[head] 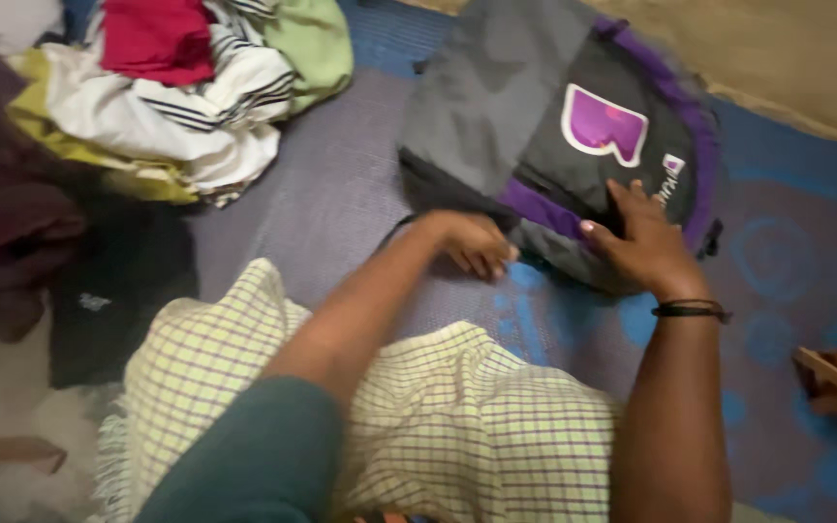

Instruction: The person sits on a floor mat and opens a backpack, placing folded clothing items including a yellow cloth, a patterned cloth, and a maroon garment into it. They then pick up a pink t-shirt, unfold and refold it on their lap, and place it near the backpack.

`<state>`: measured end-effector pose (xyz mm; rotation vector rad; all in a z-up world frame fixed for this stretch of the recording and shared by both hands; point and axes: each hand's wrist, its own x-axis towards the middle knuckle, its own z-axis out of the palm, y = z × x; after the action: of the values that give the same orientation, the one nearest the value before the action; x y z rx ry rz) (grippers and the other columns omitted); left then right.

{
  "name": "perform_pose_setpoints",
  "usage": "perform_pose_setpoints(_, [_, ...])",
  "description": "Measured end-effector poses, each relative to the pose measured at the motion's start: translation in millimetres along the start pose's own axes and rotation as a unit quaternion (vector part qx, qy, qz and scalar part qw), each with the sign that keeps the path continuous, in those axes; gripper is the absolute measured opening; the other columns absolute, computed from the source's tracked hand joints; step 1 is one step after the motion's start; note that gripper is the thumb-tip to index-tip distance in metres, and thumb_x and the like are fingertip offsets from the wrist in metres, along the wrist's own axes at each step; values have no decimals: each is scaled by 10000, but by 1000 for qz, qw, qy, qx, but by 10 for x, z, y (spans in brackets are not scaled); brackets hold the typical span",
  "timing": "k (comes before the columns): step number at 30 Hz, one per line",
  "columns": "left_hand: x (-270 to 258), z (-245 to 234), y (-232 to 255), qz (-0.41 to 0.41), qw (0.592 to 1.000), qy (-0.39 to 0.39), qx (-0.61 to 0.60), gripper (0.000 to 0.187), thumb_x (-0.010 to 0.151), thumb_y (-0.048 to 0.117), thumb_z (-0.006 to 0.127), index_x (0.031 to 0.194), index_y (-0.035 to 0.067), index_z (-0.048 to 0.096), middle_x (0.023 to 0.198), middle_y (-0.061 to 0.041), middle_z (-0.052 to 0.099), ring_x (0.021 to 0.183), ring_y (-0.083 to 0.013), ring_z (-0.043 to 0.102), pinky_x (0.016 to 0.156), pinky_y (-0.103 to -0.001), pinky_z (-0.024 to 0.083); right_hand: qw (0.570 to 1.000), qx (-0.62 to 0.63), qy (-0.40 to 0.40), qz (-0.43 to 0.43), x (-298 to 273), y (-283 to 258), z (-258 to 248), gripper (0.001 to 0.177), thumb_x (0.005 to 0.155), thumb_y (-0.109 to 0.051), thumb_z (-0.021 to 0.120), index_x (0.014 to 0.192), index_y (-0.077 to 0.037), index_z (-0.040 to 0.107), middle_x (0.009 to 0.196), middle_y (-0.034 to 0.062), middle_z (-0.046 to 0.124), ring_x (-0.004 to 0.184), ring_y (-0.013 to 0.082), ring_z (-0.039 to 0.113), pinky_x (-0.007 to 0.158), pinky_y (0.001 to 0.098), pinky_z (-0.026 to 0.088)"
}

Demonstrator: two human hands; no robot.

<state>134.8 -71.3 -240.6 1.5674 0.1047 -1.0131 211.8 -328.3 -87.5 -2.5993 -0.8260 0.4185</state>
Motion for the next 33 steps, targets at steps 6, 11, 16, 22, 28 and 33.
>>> perform_pose_setpoints(6, [-1699, -1333, -418, 122, 828, 518, 177, 365, 918, 438, 696, 1114, 150, 806, 1059, -107, 776, 897, -251, 746, 807, -371, 563, 997, -65, -9, 32, 78, 9, 161, 899, 849, -579, 650, 1611, -243, 311, 1703, 160, 177, 1549, 439, 153, 1171, 718, 155])
perform_pose_setpoints(11, [-2895, -1526, -955, -2, 455, 836, 308, 394, 822, 81, 793, 1193, 33, 669, 1229, -186, 584, 1085, -390, 632, 889, -496, 499, 994, -97, 4, 47, 115, -46, 255, 956, 821, -580, 676, 1618, -243, 271, 1699, 158, 174, 1542, 441, 148, 1166, 700, 177])
perform_pose_setpoints(16, [-3262, -1406, -1056, -1, 415, 871, 263, 593, 831, 111, 859, 1325, 45, 539, 1284, -168, 535, 1086, -396, 631, 901, -489, 499, 993, -106, 4, 56, 131, -64, 282, 964, 815, -571, 685, 1624, -250, 269, 1703, 149, 171, 1543, 438, 146, 1176, 683, 182])
perform_pose_setpoints(22, [-3183, -1676, -993, 22, 421, 875, 238, 592, 854, 158, 882, 1301, 33, 514, 1310, -188, 520, 1104, -422, 624, 872, -488, 511, 994, -99, 33, 23, 101, 33, 330, 937, 831, -511, 710, 1623, -216, 305, 1708, 172, 196, 1547, 464, 169, 1169, 687, 214])
perform_pose_setpoints(28, [-3111, -2034, -1075, -60, 420, 871, 248, 308, 868, 149, 787, 1126, 55, 648, 1183, -191, 600, 1058, -433, 610, 877, -544, 466, 994, -103, 41, 11, 170, 57, 343, 937, 831, -484, 720, 1623, -207, 305, 1709, 171, 195, 1541, 477, 173, 1160, 685, 239])
perform_pose_setpoints(33, [-3145, -2132, -982, -12, 359, 876, 324, 179, 876, 227, 721, 981, 88, 678, 994, -115, 688, 943, -400, 657, 761, -549, 473, 993, -107, 35, 23, 221, 20, 331, 943, 821, -476, 724, 1621, -225, 292, 1713, 132, 183, 1539, 467, 156, 1157, 696, 221])
